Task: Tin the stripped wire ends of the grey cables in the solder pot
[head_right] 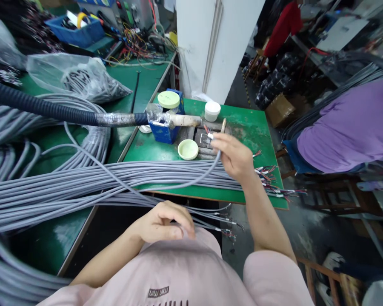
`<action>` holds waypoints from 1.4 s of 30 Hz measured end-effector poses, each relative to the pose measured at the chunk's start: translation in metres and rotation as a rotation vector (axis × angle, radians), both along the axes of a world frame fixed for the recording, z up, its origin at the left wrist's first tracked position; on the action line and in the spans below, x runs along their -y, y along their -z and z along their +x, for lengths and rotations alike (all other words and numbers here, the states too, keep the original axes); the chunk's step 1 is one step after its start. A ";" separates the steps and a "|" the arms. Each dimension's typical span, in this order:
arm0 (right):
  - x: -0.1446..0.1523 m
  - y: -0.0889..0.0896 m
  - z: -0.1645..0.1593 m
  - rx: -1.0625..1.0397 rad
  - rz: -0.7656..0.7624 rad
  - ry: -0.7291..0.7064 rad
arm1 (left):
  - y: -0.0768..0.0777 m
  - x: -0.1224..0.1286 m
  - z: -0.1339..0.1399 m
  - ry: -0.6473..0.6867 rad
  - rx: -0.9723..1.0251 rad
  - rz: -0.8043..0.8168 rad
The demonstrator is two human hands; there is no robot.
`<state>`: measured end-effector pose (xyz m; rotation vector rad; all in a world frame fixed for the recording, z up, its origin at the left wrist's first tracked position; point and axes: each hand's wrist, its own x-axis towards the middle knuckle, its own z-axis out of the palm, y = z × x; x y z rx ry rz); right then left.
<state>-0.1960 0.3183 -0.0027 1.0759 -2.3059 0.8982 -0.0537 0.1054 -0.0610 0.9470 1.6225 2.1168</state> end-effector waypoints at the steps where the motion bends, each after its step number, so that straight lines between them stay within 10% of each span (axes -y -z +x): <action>1: -0.003 0.001 0.013 0.000 -0.007 -0.037 | -0.004 0.000 0.001 0.013 0.073 0.057; 7: -0.001 0.023 0.073 -0.017 0.035 -0.300 | 0.010 -0.018 -0.020 -0.413 0.392 0.263; 14: -0.001 0.042 0.102 -0.126 0.014 -0.399 | 0.020 -0.042 -0.019 -0.540 0.590 0.324; 24: 0.011 0.057 0.129 0.116 -0.086 0.087 | 0.015 -0.050 -0.015 -0.586 0.535 0.282; 42: 0.016 0.058 0.133 0.244 -0.073 0.142 | 0.024 -0.047 -0.020 -0.647 0.592 0.414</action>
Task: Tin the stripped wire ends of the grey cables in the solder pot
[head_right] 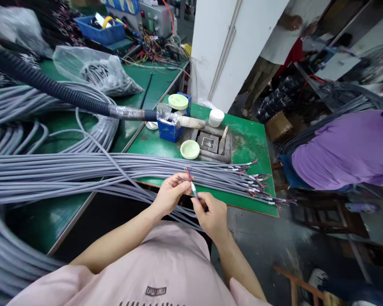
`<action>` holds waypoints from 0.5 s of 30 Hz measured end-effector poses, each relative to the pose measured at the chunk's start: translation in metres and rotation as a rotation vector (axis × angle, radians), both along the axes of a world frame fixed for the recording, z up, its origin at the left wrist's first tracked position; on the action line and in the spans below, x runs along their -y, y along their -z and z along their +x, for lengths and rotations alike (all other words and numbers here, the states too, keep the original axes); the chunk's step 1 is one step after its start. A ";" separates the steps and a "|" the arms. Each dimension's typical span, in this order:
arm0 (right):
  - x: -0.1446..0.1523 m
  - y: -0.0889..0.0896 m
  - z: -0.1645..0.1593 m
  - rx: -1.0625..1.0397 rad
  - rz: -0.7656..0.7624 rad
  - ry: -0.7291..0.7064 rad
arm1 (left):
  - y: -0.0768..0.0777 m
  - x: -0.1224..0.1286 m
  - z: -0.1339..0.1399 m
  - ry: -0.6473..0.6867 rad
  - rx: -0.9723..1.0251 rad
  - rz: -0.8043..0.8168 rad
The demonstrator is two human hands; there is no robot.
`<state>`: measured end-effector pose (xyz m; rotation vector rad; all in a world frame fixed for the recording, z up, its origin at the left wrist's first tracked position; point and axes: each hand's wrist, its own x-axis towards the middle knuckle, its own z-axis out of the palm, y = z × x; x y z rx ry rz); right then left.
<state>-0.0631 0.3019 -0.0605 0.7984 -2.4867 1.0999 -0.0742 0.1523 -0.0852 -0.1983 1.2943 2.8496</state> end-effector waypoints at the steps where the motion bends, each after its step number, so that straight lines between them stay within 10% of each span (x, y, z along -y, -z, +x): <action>1: 0.000 0.000 0.000 -0.007 0.012 0.006 | -0.001 0.000 -0.001 -0.021 -0.004 0.003; 15: 0.002 0.001 0.002 -0.012 0.064 -0.001 | -0.006 -0.002 -0.006 -0.144 0.026 -0.012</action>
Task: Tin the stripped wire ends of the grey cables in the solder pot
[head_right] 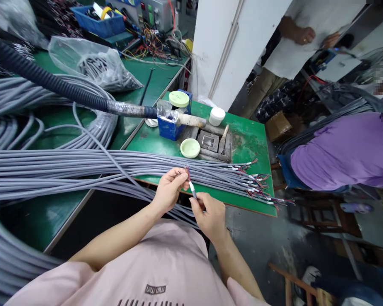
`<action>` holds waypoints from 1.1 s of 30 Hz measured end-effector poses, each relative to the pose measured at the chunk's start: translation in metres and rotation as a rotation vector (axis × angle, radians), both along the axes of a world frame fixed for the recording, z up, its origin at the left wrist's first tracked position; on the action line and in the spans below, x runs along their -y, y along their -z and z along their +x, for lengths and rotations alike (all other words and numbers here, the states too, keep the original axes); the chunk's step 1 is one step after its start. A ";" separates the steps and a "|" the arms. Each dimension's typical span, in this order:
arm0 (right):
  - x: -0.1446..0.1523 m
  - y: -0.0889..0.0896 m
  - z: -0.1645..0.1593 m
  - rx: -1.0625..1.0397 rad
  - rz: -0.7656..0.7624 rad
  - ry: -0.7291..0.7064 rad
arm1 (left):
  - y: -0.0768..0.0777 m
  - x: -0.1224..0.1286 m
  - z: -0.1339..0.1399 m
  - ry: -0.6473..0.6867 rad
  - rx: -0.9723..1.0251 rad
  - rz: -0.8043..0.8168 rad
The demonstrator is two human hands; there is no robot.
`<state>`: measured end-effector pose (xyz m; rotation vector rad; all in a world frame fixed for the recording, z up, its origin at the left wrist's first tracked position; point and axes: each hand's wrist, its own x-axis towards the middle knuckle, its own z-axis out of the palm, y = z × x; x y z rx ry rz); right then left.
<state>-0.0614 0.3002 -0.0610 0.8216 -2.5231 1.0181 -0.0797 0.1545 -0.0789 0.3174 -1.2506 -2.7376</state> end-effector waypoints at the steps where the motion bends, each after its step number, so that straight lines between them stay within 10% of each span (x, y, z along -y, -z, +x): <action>1: 0.000 0.000 0.000 0.004 0.001 0.001 | 0.000 0.000 0.000 -0.001 0.006 0.000; 19: -0.001 0.011 -0.016 0.468 -0.398 -0.045 | 0.002 -0.003 0.001 0.110 0.007 -0.021; 33: -0.002 0.005 -0.029 0.460 -0.335 -0.130 | -0.002 0.000 -0.012 0.388 0.093 0.303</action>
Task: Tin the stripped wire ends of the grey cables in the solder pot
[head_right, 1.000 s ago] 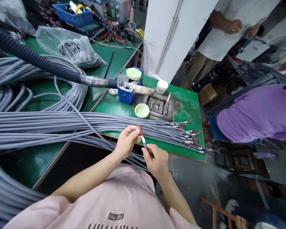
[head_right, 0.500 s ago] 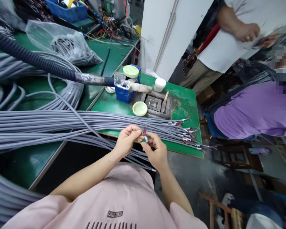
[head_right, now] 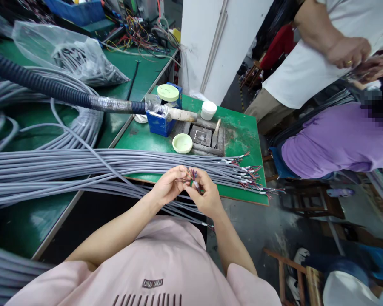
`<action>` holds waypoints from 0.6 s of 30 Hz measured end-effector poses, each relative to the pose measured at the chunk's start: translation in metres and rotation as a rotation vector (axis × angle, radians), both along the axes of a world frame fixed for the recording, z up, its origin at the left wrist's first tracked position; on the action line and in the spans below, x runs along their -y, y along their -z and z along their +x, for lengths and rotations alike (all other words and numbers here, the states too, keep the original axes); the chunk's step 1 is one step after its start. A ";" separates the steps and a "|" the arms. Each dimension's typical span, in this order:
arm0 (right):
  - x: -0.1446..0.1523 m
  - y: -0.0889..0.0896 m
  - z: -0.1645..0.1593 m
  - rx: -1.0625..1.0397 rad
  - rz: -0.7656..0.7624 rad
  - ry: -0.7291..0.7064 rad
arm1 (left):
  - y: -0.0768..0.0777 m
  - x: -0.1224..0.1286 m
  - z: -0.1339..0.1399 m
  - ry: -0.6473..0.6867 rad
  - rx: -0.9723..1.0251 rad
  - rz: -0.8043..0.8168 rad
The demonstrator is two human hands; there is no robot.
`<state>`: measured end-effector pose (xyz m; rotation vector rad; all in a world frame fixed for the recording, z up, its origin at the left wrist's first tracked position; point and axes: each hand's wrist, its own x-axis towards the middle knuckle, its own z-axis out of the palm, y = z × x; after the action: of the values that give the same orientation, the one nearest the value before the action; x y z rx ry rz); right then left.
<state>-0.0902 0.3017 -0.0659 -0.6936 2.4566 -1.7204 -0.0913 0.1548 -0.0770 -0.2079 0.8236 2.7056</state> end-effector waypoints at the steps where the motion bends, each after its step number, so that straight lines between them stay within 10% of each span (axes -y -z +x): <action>1: 0.002 0.000 0.001 -0.047 0.014 0.049 | 0.000 -0.002 0.000 0.004 -0.003 -0.005; 18: 0.004 -0.004 -0.009 -0.225 -0.087 0.356 | -0.012 -0.025 0.001 -0.250 -0.156 -0.294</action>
<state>-0.0992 0.2977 -0.0617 -0.5037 2.8149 -1.9768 -0.0898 0.1793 -0.0646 -0.1758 1.3238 2.8456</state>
